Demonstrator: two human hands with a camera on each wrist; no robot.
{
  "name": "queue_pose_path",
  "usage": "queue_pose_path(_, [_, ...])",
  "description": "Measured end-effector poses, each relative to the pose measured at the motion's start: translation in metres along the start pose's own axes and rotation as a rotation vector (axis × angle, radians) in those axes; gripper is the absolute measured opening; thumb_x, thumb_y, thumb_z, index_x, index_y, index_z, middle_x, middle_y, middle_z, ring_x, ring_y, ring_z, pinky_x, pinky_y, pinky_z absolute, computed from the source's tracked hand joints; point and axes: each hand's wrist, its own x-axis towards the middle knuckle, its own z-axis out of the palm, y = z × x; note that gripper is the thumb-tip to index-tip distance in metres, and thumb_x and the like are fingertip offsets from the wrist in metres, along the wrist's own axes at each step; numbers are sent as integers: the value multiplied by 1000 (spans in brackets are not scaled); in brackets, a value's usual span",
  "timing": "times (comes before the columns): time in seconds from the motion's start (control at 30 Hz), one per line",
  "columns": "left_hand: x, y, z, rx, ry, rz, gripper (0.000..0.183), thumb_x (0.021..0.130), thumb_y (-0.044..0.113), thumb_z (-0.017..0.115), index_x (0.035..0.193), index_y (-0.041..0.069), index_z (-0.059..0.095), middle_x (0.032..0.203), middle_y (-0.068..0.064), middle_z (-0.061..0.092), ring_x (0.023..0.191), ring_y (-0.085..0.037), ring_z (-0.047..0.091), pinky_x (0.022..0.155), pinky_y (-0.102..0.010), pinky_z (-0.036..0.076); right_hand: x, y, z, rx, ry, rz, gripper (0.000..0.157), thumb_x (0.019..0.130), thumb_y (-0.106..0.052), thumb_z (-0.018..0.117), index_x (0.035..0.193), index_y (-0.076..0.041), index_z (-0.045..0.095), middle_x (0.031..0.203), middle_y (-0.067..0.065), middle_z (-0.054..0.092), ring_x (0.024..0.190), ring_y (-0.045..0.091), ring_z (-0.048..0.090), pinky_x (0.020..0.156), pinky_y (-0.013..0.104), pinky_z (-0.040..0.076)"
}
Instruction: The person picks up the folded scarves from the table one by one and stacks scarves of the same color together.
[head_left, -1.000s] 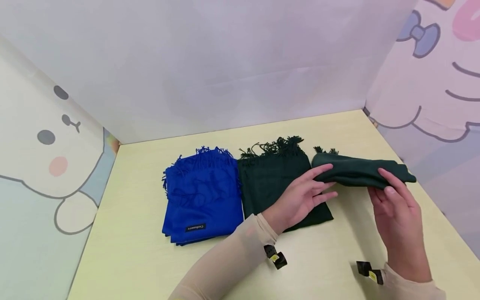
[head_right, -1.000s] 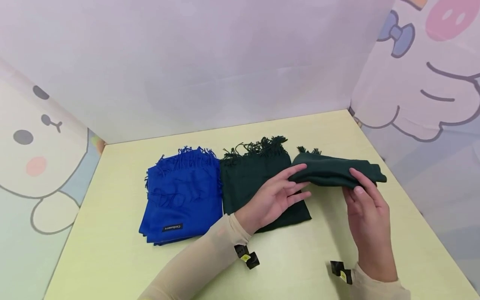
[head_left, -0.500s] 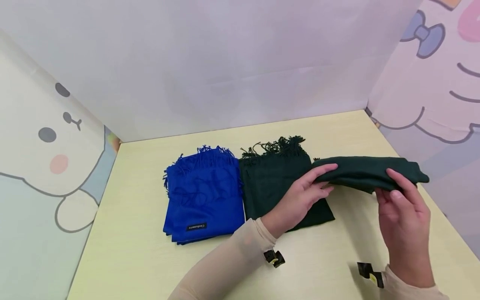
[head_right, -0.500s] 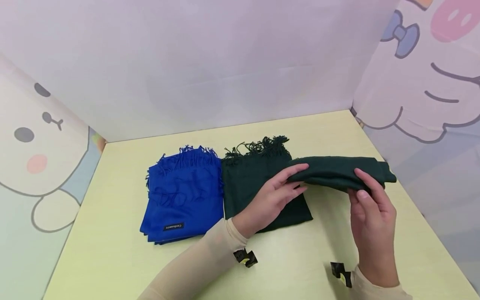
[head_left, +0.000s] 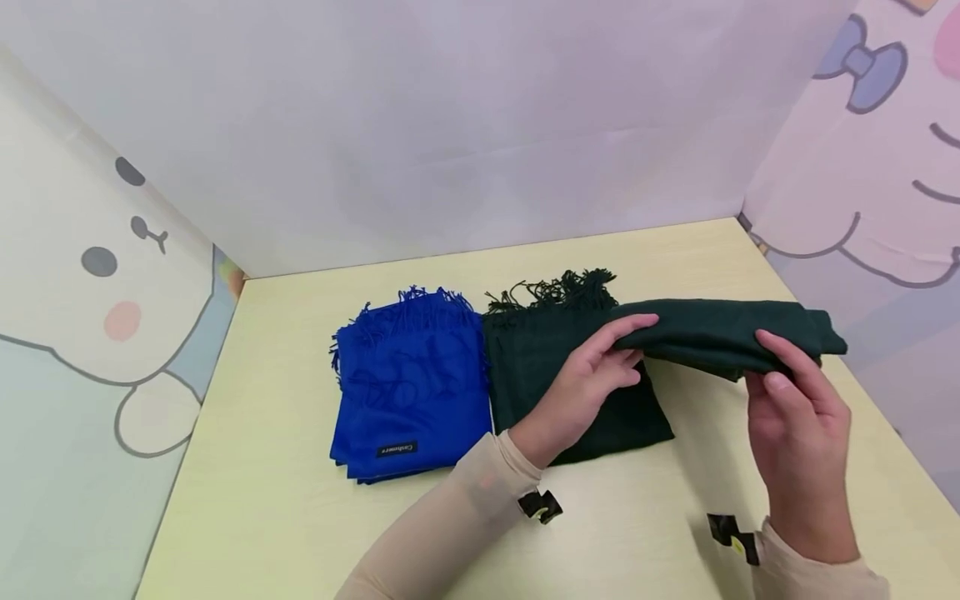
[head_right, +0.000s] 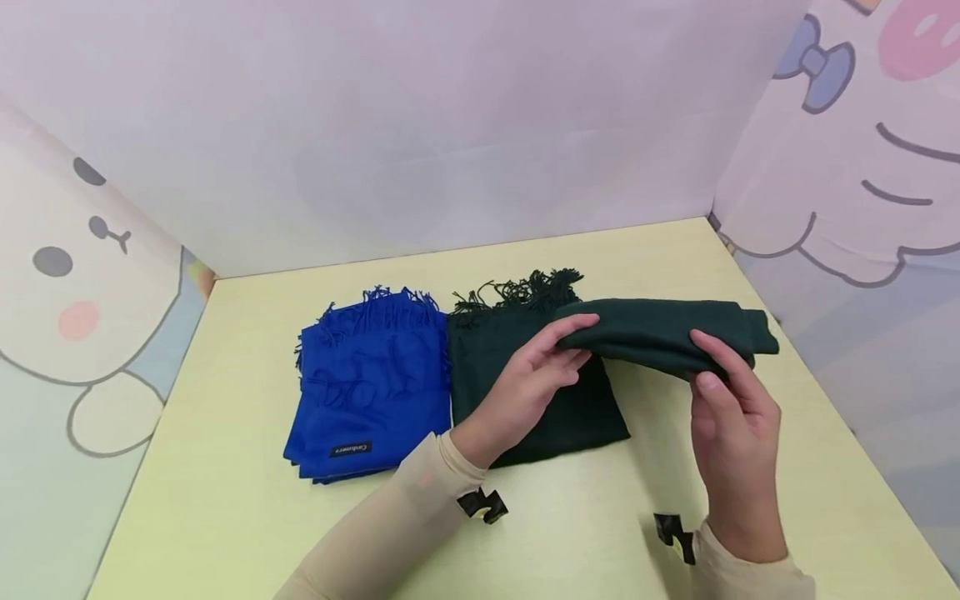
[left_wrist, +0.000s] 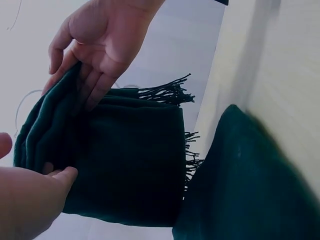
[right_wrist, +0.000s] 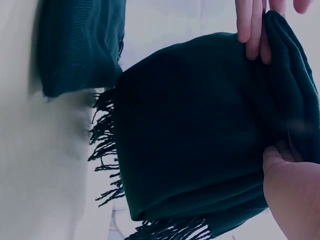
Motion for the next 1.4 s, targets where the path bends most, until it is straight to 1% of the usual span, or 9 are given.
queue_pose_path(0.17, [0,7,-6,-6,28,12,52,97,-12,39,146,5,45,152,3,37,135,-16,47,113,-31,37,7,8,6,-14,-23,-8,37,97,19,30,132,30,36,148,31,29,127,36,45,107,37,43])
queue_pose_path(0.3, [-1,15,-12,0,47,42,50,98,-11,40,146,3,44,152,0,37,136,-19,47,115,-35,35,13,12,13,-42,-49,-2,37,97,20,32,133,30,36,149,30,27,128,35,41,108,36,42])
queue_pose_path(0.4, [-2,22,-16,32,58,76,50,97,-11,41,145,2,44,152,-1,38,137,-19,45,116,-37,34,20,16,19,-63,-70,10,38,97,21,34,133,29,36,142,29,33,122,34,43,105,34,44])
queue_pose_path(0.57, [-6,34,-24,116,93,134,50,96,-11,43,144,1,46,152,-3,41,136,-20,47,114,-38,37,35,28,29,-69,-113,29,37,96,21,33,133,28,39,125,26,43,110,31,47,99,33,46])
queue_pose_path(0.7, [-10,42,-33,153,126,167,49,96,-11,43,144,0,46,151,-5,43,136,-22,47,114,-40,36,44,38,36,-96,-142,50,36,97,21,33,132,28,41,126,27,43,110,31,48,102,33,45])
queue_pose_path(0.9, [-15,53,-51,157,187,150,48,99,-6,41,146,4,47,152,-2,42,138,-21,45,115,-39,35,54,51,48,-183,-157,137,35,99,16,37,132,23,46,135,26,43,118,29,47,106,30,44])
queue_pose_path(1.1, [-16,61,-68,170,232,176,44,100,-4,39,143,1,48,150,-7,43,135,-25,47,116,-41,34,65,60,55,-241,-190,229,36,101,10,42,135,20,46,146,24,40,128,27,44,110,28,39])
queue_pose_path(1.23, [-15,65,-77,155,257,172,42,101,-3,39,141,-2,50,148,-9,45,132,-26,49,115,-42,35,73,65,59,-284,-209,275,36,102,6,44,135,19,47,146,23,41,128,27,46,111,27,39])
queue_pose_path(1.4, [-17,68,-84,138,276,134,40,102,-1,40,140,-2,51,148,-9,44,127,-30,52,114,-43,37,77,72,60,-275,-209,290,35,102,4,45,134,19,49,142,23,46,125,27,50,111,28,39])
